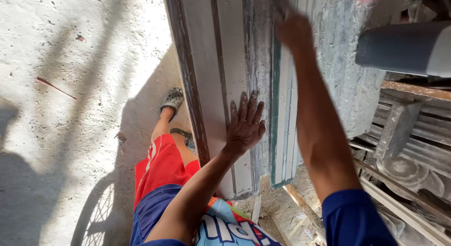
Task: The person scrubs a stack of corrugated metal sheets using a green scrubbing pad held in their right hand. They move the pad back and forth along the ridges of the sheets while holding them steady with their left hand.
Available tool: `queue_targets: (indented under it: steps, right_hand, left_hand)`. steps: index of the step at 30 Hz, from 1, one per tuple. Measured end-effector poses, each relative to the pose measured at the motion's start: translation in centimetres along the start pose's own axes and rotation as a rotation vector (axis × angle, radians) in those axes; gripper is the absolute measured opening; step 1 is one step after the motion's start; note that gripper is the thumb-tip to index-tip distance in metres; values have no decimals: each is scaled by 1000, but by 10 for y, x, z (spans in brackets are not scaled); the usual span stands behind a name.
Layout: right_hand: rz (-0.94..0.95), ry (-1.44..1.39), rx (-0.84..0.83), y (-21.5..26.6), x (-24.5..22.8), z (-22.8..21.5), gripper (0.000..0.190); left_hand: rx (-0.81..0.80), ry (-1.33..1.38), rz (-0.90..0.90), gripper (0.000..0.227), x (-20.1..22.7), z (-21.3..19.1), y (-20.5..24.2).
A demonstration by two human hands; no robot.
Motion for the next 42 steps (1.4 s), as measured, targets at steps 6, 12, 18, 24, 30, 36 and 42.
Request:
queue_targets:
  steps: [6,12,18,24,30,36,42]
  right_hand:
    - [-41,167,-15,57,26,35,62]
    - [344,-474,-109,267,74,132,45]
    - [446,-400,-24,321,135,239,30]
    - [-74,37,320,137,89,163,13]
    - [-168,304,110,2,37,71,12]
    - [-186,627,-142,-45,60,15,29]
    - [297,449,-778,163,27,71,46]
  left_hand:
    - [64,6,36,63,-4,-3,3]
    - [-79,206,53,56,-8,5,3]
    - [73,313,164,53,-16,19,12]
    - [154,478,199,47,-21,-5,18]
    - [209,542,225,45,-27,-12,21]
    - [215,600,263,50,-30,-17,22]
    - [166,603,212,47,-32,-19,23]
Point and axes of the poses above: each hand's wrist, its own y-axis away from the middle knuckle, its own z-axis out of the palm, x = y × z, the point moved 4 cm from there along -y, towards the middle knuckle, and after that the axes turned 14 degrees about -x, right-handed, at the moved point
